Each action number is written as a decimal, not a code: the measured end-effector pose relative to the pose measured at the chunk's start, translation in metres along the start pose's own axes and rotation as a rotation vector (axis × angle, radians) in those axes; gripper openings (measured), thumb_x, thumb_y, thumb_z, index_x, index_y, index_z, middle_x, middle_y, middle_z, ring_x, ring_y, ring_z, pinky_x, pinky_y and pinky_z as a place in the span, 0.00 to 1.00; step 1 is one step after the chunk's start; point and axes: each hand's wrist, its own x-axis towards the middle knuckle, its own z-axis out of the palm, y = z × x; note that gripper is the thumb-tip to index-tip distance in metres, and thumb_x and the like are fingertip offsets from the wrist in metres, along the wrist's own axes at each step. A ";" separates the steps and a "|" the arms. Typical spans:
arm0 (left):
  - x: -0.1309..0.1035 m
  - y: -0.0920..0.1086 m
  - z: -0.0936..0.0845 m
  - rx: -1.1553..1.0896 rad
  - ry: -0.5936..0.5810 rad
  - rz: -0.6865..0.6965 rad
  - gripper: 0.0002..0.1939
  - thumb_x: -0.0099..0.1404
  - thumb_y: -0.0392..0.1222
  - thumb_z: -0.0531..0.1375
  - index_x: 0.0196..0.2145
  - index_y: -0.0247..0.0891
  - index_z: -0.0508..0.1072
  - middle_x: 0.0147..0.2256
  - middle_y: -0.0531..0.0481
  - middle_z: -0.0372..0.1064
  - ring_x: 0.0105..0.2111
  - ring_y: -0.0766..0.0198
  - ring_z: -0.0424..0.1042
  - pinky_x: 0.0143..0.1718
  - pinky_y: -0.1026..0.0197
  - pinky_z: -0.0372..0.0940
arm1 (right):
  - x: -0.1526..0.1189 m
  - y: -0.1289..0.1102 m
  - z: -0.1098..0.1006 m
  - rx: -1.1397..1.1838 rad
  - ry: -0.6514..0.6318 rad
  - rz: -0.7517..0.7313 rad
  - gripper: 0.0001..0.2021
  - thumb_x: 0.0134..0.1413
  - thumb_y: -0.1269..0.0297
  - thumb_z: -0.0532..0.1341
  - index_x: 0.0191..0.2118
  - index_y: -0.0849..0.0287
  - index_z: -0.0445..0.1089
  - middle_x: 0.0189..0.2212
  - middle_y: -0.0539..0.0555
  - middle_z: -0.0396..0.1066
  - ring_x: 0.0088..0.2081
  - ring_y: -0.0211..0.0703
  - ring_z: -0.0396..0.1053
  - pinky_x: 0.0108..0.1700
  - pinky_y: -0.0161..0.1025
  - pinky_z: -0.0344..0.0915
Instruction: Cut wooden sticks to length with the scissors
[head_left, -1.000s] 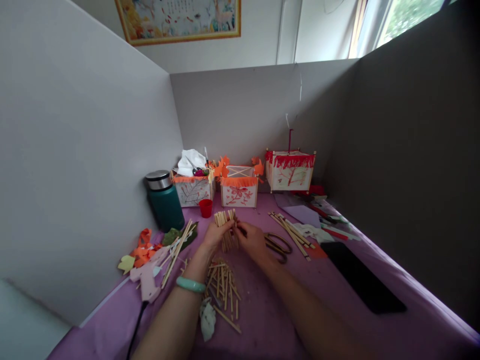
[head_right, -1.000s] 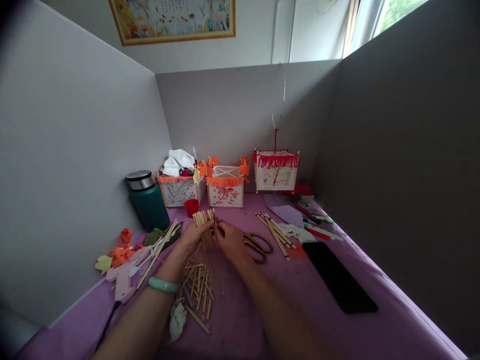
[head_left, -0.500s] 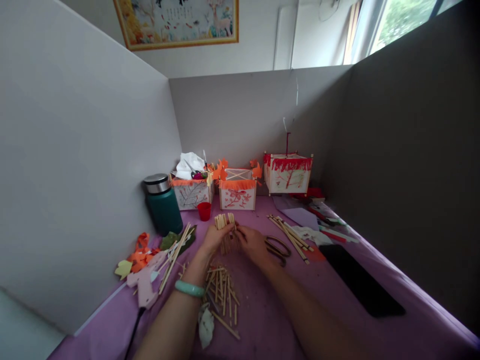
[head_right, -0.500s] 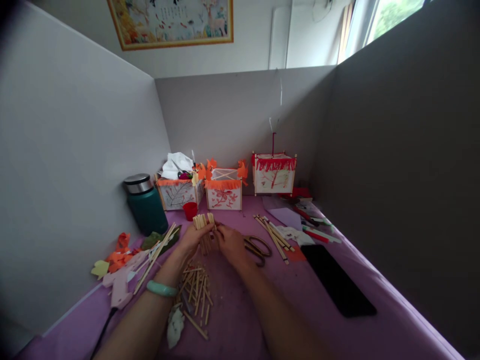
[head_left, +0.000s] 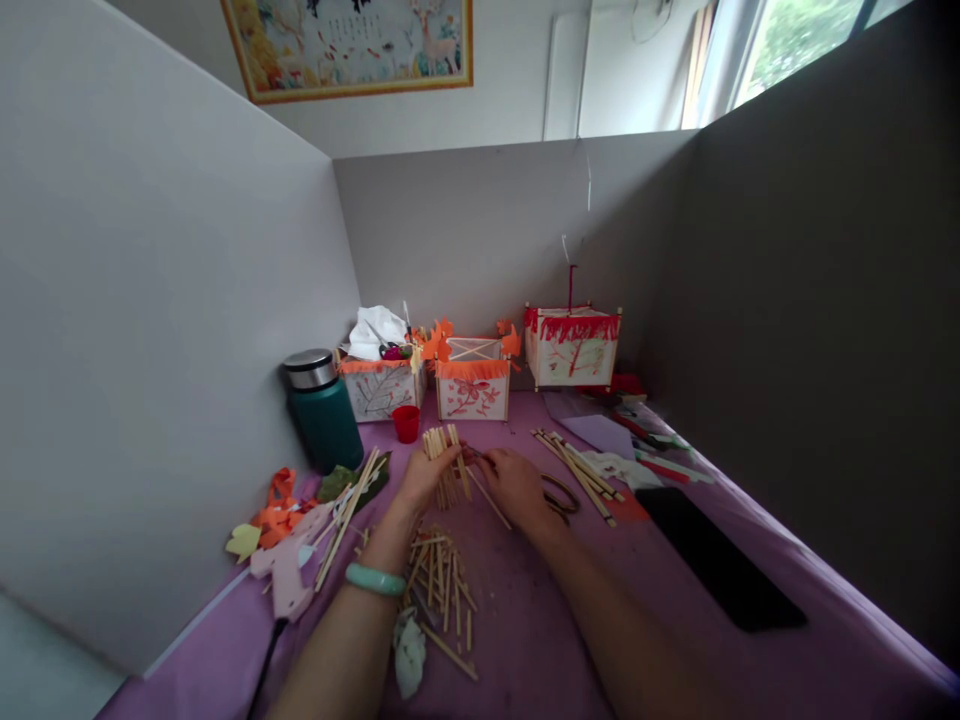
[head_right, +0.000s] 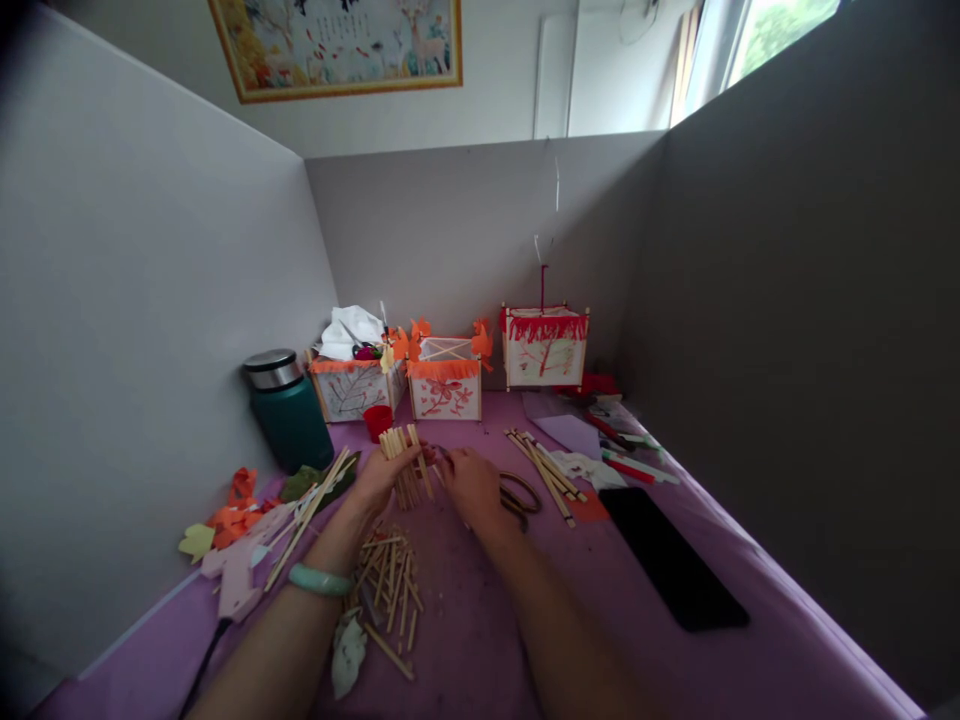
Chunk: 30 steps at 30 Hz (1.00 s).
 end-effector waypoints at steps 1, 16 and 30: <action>0.000 0.001 0.000 -0.009 0.009 0.014 0.26 0.45 0.51 0.75 0.37 0.33 0.76 0.34 0.39 0.79 0.37 0.46 0.79 0.34 0.53 0.71 | 0.000 -0.001 0.001 0.051 0.002 -0.010 0.16 0.69 0.61 0.53 0.44 0.58 0.79 0.41 0.58 0.79 0.41 0.46 0.75 0.41 0.36 0.61; 0.001 0.006 -0.005 -0.239 0.040 -0.117 0.17 0.53 0.39 0.72 0.39 0.32 0.73 0.35 0.37 0.79 0.40 0.47 0.80 0.40 0.50 0.76 | 0.006 0.006 0.033 0.925 -0.284 0.021 0.16 0.57 0.52 0.62 0.28 0.60 0.76 0.22 0.49 0.73 0.24 0.38 0.67 0.28 0.33 0.62; 0.002 0.015 -0.014 -0.388 0.186 -0.102 0.06 0.68 0.29 0.56 0.39 0.33 0.73 0.31 0.44 0.78 0.30 0.59 0.80 0.37 0.58 0.75 | -0.019 0.071 -0.034 1.664 0.196 0.261 0.40 0.64 0.36 0.30 0.43 0.57 0.72 0.53 0.67 0.73 0.59 0.52 0.68 0.55 0.53 0.68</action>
